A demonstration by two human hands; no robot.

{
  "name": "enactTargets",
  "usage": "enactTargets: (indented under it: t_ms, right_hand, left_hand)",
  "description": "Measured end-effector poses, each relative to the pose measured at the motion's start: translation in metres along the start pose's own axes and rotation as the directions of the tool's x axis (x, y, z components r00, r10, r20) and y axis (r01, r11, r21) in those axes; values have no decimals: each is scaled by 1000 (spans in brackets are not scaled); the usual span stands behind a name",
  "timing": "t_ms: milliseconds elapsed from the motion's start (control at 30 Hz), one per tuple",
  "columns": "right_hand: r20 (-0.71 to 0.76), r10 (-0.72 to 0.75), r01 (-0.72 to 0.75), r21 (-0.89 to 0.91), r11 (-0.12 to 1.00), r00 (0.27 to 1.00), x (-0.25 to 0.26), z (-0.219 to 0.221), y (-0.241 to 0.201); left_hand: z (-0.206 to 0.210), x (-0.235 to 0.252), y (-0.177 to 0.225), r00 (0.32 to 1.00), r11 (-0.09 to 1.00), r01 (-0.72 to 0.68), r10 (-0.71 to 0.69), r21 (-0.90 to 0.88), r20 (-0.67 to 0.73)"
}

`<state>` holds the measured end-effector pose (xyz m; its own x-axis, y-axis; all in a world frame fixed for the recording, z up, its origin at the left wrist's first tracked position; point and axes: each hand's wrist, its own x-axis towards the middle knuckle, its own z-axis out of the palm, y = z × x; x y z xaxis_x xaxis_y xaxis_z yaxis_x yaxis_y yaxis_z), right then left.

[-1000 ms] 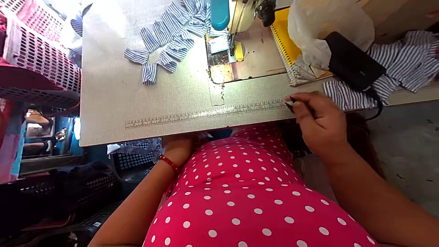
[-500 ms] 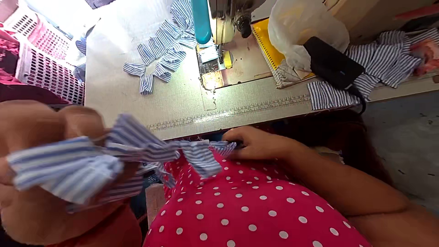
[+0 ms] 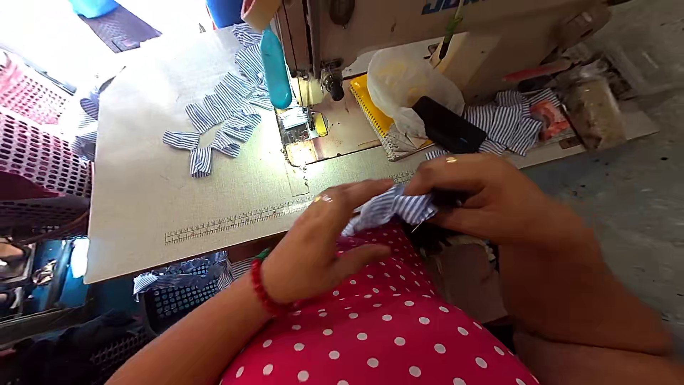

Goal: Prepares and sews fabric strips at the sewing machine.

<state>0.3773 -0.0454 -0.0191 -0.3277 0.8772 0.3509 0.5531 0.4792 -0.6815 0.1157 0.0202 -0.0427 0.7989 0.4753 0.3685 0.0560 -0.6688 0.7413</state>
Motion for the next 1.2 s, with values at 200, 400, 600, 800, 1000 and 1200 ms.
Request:
enactTargets:
  t_ms: [200,400,600,800,1000,1200]
  right_hand:
    - [-160,302,-323,-126,938,940,11,5,3]
    - [-127,505,-489,134,862,854,-21,36,22]
    - [245,489,-528,595,606,837,-31,80,5]
    - [345,417,-481,830,282,840,-22,98,3]
    - [328,353,-411,890,195,876,-15,104,-3]
    - [317,332,-388,905,173,888,-14,106,-5]
  left_hand:
    - [13,12,-17,958,854,161,-255,-495,-129]
    - [2,-26,-36,888,683,356,-460,-638,4]
    - [-2,-36,-34,879,633,439,-451,-638,157]
    - [4,-33,-30,915,539,391,-319,-746,249]
    - [6,-32,-30,922,518,376,-295,-768,252]
    - [6,-33,-31,919,483,385,-281,-786,277]
